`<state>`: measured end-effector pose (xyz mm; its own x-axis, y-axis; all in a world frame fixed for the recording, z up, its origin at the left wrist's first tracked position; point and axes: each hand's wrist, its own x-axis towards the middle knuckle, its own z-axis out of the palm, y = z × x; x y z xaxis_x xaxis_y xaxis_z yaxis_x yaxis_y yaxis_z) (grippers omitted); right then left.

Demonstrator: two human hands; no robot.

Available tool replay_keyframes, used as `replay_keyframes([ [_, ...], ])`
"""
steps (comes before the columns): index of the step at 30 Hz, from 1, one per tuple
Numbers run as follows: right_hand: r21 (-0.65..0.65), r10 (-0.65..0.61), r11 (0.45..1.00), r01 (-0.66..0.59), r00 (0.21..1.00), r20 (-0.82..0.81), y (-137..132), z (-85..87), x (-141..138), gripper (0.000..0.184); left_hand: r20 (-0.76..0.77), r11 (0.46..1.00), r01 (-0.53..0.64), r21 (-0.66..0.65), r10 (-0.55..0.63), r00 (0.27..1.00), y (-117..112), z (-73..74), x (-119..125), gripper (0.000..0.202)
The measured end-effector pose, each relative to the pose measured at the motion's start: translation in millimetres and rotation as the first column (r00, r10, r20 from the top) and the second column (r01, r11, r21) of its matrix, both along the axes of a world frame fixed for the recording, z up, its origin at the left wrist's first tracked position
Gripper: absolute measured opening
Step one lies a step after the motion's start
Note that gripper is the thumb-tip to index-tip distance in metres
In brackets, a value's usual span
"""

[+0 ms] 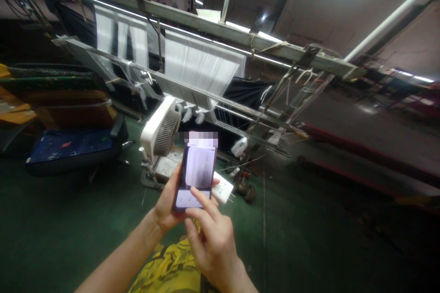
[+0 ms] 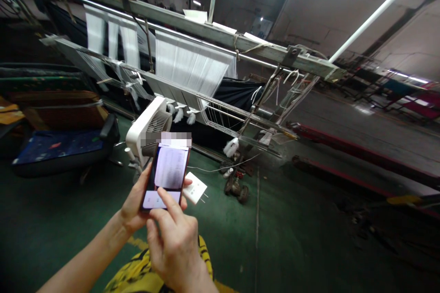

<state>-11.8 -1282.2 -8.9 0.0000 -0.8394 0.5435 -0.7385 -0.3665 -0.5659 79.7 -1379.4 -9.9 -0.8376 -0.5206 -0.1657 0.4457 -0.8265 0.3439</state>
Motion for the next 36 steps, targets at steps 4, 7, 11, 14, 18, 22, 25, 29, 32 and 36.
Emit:
replay_keyframes([
  [4, -0.003, 0.005, 1.0, -0.005, 1.0, 0.009, -0.2, 2.4, -1.1, 0.017, -0.013, 1.0, -0.014, 0.021, 0.014, 1.0, -0.6, -0.9, -1.0, 0.065],
  [7, -0.011, 0.0, 1.0, 0.0, 1.0, 0.005, -0.8, 1.9, -2.4, 0.017, -0.026, 1.0, -0.001, 0.018, 0.001, 1.0, -1.6, -2.1, -1.9, 0.065],
  [11, -0.012, -0.012, 1.0, 0.012, 1.0, 0.012, -0.7, -0.4, -2.8, 0.017, -0.016, 1.0, -0.003, 0.017, 0.003, 1.0, -1.7, -2.6, -2.3, 0.064],
  [14, -0.01, -0.037, 0.999, 0.037, 0.999, 0.015, -0.8, -0.7, -2.8, 0.017, 0.013, 1.0, -0.014, 0.023, 0.014, 1.0, -1.3, -3.5, -2.7, 0.063],
  [18, -0.006, -0.063, 0.998, 0.063, 0.998, 0.024, -1.5, -0.1, -3.0, 0.017, 0.02, 1.0, -0.019, 0.021, 0.019, 1.0, -1.3, -4.7, -4.3, 0.062],
  [22, -0.008, -0.067, 0.998, 0.067, 0.997, 0.025, -2.3, -0.5, -3.4, 0.016, 0.03, 1.0, -0.03, 0.008, 0.03, 0.999, -2.1, -3.2, -5.2, 0.061],
  [25, -0.04, -0.047, 0.998, 0.049, 0.998, 0.041, -2.4, -1.3, -3.8, 0.015, 0.042, 1.0, -0.014, -0.021, 0.015, 0.999, -2.7, -1.0, -4.9, 0.065],
  [29, -0.096, -0.027, 0.995, 0.033, 0.998, 0.057, -1.0, -1.8, -3.8, 0.013, 0.04, 0.998, 0.029, -0.062, -0.027, 0.999, -3.6, 0.8, -3.8, 0.071],
  [32, -0.109, -0.021, 0.994, 0.028, 0.998, 0.064, -0.1, -1.9, -3.8, 0.013, 0.009, 0.998, 0.026, -0.065, -0.025, 1.0, -4.5, 0.9, -3.7, 0.068],
  [36, -0.092, -0.022, 0.995, 0.028, 0.998, 0.063, -0.1, -1.9, -4.2, 0.013, 0.006, 0.997, 0.032, -0.067, -0.031, 0.999, -4.9, 2.0, -4.6, 0.068],
])
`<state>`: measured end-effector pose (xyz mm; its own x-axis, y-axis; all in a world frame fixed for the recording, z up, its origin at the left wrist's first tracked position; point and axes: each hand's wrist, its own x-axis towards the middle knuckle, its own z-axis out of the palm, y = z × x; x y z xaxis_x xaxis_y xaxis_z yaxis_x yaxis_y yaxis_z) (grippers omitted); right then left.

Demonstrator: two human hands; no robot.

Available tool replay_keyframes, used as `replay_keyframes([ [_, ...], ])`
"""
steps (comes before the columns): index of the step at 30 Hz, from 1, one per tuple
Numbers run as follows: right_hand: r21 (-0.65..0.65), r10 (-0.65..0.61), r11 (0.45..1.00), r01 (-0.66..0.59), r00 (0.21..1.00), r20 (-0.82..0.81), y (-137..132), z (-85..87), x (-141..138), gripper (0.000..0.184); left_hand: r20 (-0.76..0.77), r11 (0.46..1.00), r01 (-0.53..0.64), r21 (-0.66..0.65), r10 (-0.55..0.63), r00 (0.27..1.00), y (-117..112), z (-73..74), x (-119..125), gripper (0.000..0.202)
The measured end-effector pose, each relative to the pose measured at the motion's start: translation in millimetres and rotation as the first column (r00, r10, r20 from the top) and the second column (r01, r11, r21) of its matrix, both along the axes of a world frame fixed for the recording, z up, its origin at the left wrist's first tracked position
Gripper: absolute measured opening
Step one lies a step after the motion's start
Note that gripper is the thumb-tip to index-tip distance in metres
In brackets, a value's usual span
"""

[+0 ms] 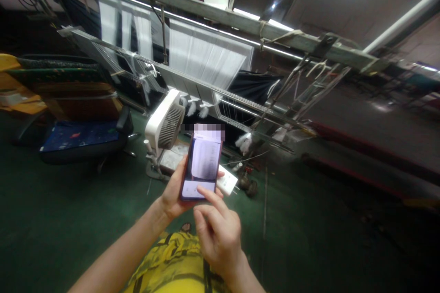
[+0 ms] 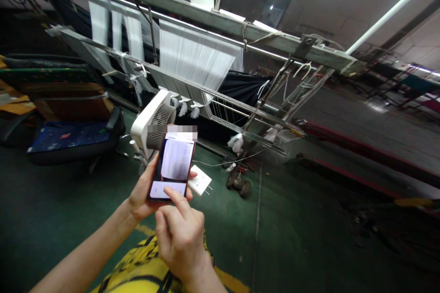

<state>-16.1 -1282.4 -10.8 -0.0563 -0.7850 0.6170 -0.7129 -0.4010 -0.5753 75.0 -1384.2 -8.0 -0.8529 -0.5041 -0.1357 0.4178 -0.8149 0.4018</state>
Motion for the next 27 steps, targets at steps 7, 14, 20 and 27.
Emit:
replay_keyframes([
  [7, 0.027, -0.014, 1.0, 0.015, 1.0, -0.018, -0.9, 0.4, 1.3, 0.015, 0.049, 1.0, -0.018, 0.003, 0.018, 0.999, 3.1, -0.2, -0.5, 0.069],
  [14, 0.074, -0.023, 0.997, 0.027, 0.998, -0.059, -5.3, 1.6, 5.1, 0.019, 0.058, 0.998, -0.011, 0.055, 0.007, 0.998, 5.2, 0.4, 0.6, 0.068],
  [20, 0.108, -0.007, 0.994, 0.012, 0.999, -0.047, -5.7, -0.1, 6.8, 0.019, 0.058, 0.997, -0.02, 0.081, 0.015, 0.998, 4.0, -1.1, 2.4, 0.068],
  [27, -0.027, -0.15, 0.988, 0.153, 0.985, 0.09, -1.3, -0.3, -2.3, 0.019, 0.044, 0.995, -0.075, 0.07, 0.072, 0.996, 2.6, -3.6, 3.8, 0.057],
])
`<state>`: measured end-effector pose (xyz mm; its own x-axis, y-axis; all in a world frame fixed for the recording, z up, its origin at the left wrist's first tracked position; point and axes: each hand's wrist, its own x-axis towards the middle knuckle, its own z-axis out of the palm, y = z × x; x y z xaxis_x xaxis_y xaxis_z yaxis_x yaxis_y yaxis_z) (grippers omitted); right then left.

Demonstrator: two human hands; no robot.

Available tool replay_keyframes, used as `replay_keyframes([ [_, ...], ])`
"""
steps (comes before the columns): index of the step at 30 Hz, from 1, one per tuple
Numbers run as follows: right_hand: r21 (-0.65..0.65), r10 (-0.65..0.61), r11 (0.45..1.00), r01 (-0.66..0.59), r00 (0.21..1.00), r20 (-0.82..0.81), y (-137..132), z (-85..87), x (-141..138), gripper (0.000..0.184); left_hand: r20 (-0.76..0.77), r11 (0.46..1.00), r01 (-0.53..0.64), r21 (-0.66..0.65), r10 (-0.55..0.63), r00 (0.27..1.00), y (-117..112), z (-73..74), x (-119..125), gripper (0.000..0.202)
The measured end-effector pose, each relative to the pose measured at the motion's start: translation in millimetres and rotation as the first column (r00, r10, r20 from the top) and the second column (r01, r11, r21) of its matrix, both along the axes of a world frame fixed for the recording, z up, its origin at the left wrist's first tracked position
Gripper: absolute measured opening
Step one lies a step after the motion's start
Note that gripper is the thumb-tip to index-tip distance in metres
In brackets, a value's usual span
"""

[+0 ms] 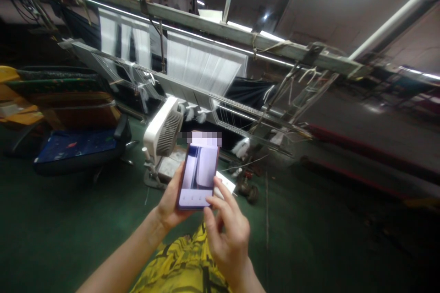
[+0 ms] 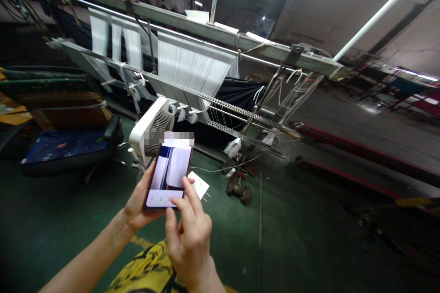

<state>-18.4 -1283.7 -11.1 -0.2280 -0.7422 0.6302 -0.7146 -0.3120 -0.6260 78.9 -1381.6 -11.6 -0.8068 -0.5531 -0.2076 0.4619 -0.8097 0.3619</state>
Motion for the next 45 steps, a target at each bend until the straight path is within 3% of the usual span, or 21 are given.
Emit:
replay_keyframes([
  [10, 0.038, 0.111, 0.993, -0.109, 0.992, -0.055, 1.0, 2.0, 4.0, 0.018, 0.051, 0.999, -0.039, -0.032, 0.041, 0.998, 1.2, 1.3, -0.9, 0.056],
  [22, 0.095, 0.162, 0.984, -0.154, 0.982, -0.092, 2.5, 3.9, 8.3, 0.016, 0.047, 0.999, 0.002, -0.053, 0.0, 0.999, 5.3, 3.9, 2.2, 0.062],
  [27, 0.115, 0.132, 0.986, -0.12, 0.986, -0.1, 3.5, 2.3, 9.7, 0.016, 0.054, 0.999, 0.015, -0.037, -0.013, 0.998, 8.2, 2.0, 2.3, 0.062],
  [33, -0.004, -0.013, 1.0, 0.013, 1.0, -0.009, 10.6, -0.8, 2.1, 0.018, 0.017, 1.0, -0.002, -0.02, 0.002, 1.0, 9.7, 0.8, 2.8, 0.057],
  [45, 0.011, 0.073, 0.997, -0.072, 0.995, -0.064, 14.6, -1.7, 3.8, 0.019, 0.005, 1.0, 0.008, -0.019, -0.008, 1.0, 11.2, -3.2, 0.7, 0.057],
])
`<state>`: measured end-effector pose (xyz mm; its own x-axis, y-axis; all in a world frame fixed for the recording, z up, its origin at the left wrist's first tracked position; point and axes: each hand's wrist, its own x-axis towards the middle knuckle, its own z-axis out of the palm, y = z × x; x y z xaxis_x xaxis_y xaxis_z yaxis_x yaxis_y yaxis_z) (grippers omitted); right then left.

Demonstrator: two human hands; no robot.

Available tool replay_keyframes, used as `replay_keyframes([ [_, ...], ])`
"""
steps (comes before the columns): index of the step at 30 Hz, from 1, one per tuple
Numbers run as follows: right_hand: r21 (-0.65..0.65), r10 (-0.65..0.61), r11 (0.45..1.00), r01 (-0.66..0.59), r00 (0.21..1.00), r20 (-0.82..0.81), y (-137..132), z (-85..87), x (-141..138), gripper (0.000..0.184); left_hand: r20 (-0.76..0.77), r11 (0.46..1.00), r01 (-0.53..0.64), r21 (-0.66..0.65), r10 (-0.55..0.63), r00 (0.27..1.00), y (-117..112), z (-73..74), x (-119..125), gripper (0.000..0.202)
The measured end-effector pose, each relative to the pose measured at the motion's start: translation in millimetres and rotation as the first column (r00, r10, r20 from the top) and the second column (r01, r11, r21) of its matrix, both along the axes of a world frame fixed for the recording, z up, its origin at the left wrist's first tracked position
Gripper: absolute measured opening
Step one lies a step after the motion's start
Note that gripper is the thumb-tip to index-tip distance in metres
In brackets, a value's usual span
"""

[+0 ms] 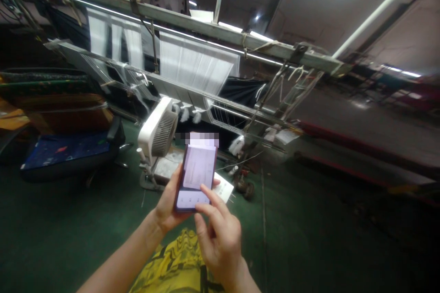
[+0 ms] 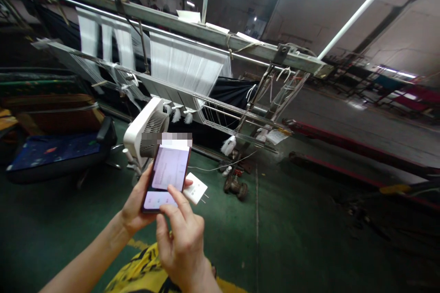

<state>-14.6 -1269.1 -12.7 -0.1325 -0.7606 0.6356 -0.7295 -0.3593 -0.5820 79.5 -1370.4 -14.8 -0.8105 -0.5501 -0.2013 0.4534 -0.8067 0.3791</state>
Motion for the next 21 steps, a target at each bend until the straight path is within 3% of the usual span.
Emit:
replay_keyframes([
  [21, 0.092, 0.07, 0.994, -0.065, 0.996, -0.046, -7.7, 1.8, 0.1, 0.017, -0.018, 1.0, 0.007, 0.02, -0.007, 1.0, -4.3, 3.3, -2.6, 0.062],
])
